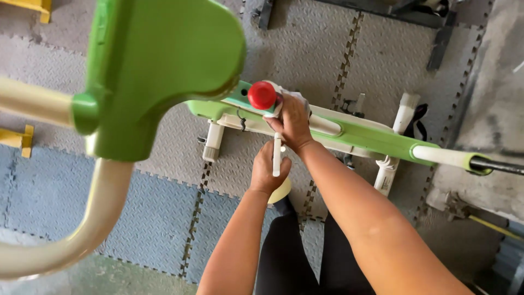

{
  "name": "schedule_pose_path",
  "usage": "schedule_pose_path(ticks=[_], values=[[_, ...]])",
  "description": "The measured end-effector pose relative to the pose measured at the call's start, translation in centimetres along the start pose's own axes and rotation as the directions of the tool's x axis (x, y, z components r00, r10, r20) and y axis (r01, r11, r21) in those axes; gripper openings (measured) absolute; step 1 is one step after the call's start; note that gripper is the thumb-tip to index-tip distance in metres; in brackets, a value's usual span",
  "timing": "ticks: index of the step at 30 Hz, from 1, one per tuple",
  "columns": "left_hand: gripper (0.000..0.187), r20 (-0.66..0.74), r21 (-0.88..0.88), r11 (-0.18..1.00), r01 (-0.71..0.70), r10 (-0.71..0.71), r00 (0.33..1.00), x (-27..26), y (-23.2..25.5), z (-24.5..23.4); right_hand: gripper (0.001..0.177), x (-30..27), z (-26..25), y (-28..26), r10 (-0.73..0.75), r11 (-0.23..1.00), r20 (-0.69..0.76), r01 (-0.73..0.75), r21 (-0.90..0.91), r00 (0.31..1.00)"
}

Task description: Cleaning the handlebars, frame, and seat of a stationary exercise bike using a cleaning cloth and a spray bottle.

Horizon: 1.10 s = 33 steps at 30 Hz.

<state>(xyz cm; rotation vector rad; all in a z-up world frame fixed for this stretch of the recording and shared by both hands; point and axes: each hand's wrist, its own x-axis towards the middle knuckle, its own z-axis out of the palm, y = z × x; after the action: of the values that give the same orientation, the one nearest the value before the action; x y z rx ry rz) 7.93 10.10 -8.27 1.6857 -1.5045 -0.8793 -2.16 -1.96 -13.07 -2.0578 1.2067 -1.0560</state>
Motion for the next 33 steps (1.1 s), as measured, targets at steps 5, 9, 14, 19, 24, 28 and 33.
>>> schedule_pose_path(ticks=[5, 9, 14, 19, 24, 28, 33], values=[[0.043, 0.058, 0.000, 0.999, -0.041, 0.041, 0.997, 0.3, -1.3, 2.2, 0.054, -6.9, -0.1, 8.2, 0.133, 0.990, 0.020, -0.132, -0.048, 0.991], [0.045, 0.154, -0.008, 0.994, 0.112, -0.109, 0.982, 0.8, -1.8, 4.9, 0.065, -15.0, -2.7, 16.9, 0.233, 0.844, 0.104, -0.148, -0.515, 0.967], [0.043, 0.164, -0.021, 0.993, 0.117, -0.112, 0.980, 0.4, -2.7, 6.2, 0.062, -15.1, -0.4, 18.7, 0.409, 0.817, 0.098, -0.316, -0.482, 0.907], [0.045, 0.136, -0.006, 0.999, 0.053, -0.052, 0.989, 0.6, -3.6, 5.5, 0.027, -4.3, 0.5, 6.2, 0.606, 0.422, 0.391, -0.697, 0.579, 0.692], [0.042, 0.182, 0.051, 0.995, 0.087, -0.095, 0.979, 1.0, -5.1, 6.3, 0.045, -2.7, 1.5, 6.9, 0.303, 0.692, 0.237, -0.384, 0.611, 0.923], [0.045, 0.165, 0.003, 0.995, 0.103, -0.102, 0.981, 1.7, -2.5, 6.3, 0.037, -7.7, 1.8, 15.1, 0.377, 0.926, 0.272, -0.359, -0.113, 0.885], [0.042, 0.148, -0.030, 0.998, 0.062, -0.057, 0.987, 2.3, -2.1, 7.7, 0.040, -13.4, -2.9, 19.8, 0.302, 0.905, 0.159, -0.231, -0.357, 0.940]])
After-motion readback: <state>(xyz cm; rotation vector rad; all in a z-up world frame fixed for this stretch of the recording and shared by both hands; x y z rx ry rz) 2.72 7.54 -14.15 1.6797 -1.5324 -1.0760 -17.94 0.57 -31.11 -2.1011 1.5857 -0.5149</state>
